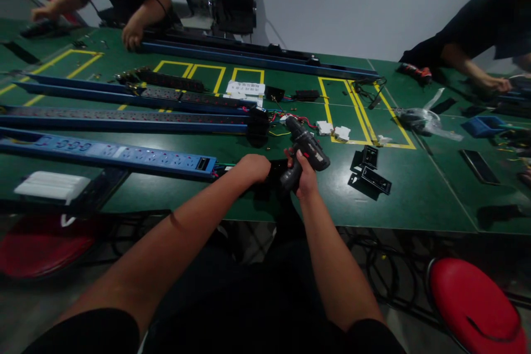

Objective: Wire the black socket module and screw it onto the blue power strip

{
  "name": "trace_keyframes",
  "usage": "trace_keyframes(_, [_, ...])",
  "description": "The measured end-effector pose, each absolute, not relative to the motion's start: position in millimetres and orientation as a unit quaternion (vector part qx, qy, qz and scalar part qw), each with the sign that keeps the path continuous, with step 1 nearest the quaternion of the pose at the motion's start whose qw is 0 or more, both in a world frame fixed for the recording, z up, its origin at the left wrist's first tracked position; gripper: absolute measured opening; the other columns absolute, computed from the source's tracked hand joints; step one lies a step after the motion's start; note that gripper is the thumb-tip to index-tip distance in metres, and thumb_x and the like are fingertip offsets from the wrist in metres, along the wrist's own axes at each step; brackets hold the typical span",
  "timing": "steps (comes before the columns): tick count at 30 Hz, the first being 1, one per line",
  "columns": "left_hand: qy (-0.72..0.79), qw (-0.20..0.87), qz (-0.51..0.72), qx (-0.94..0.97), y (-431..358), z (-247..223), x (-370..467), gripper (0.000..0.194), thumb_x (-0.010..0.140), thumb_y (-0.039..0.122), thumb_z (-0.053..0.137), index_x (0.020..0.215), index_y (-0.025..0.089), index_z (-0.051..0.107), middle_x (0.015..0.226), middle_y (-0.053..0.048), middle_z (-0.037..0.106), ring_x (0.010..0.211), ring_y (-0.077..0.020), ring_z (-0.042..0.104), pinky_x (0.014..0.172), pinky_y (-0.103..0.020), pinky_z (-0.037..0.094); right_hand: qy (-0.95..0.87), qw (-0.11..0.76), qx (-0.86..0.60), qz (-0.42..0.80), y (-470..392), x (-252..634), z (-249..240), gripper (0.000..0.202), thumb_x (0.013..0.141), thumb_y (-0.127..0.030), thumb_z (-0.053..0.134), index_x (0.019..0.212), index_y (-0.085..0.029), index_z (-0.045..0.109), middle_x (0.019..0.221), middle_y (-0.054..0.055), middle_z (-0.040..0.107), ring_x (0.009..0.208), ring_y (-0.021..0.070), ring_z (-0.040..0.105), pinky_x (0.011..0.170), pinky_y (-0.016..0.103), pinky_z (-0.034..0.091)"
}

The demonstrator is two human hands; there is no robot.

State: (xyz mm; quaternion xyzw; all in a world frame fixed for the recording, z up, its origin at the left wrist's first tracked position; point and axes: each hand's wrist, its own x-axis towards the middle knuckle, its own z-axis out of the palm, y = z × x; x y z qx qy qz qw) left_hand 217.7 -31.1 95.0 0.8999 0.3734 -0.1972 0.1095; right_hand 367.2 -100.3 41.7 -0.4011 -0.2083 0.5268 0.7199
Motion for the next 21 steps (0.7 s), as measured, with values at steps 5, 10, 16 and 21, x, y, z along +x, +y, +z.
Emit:
trace_keyframes(5, [0.390,0.078,-0.203,0.895,-26.2,87.9,215.0,0.029,0.090,0.025,0.068,0.112,0.012,0.083,0.111,-0.022,0.079,0.104,-0.0288,0.076,0.096,-0.032,0.056,-0.210,0.715,-0.417,0.520,-101.2,365.6,43.5,0.034,0.080,-0.044,0.081,0.105,-0.023,0.075,0.102,0.001,0.077,0.078,0.0139,0.067,0.070,0.027,0.053])
trace_keyframes(10, [0.354,0.048,-0.183,0.916,-25.7,78.0,204.9,0.031,0.095,0.021,0.056,0.110,0.010,0.081,0.112,-0.022,0.078,0.107,-0.0316,0.073,0.095,-0.038,0.055,-0.204,0.713,-0.419,0.525,-101.5,366.4,45.1,0.036,0.078,-0.043,0.082,0.106,-0.022,0.074,0.096,0.002,0.077,0.081,0.0159,0.068,0.072,0.028,0.053])
trace_keyframes(16, [0.355,0.026,-0.108,0.928,-35.5,65.2,193.1,0.030,0.098,0.015,0.051,0.101,0.010,0.081,0.105,-0.022,0.076,0.106,-0.0315,0.068,0.087,-0.037,0.055,-0.193,0.699,-0.427,0.540,-100.5,368.8,45.1,0.035,0.080,-0.044,0.082,0.106,-0.021,0.075,0.079,0.000,0.071,0.084,0.0179,0.069,0.077,0.029,0.054])
trace_keyframes(21, [0.359,0.027,-0.074,0.930,-37.1,61.6,190.9,0.026,0.097,0.011,0.054,0.099,0.011,0.079,0.101,-0.019,0.073,0.099,-0.0299,0.067,0.079,-0.038,0.055,-0.196,0.686,-0.437,0.548,-99.9,369.3,46.4,0.036,0.082,-0.046,0.081,0.108,-0.021,0.075,0.069,-0.001,0.066,0.080,0.0184,0.068,0.080,0.030,0.055])
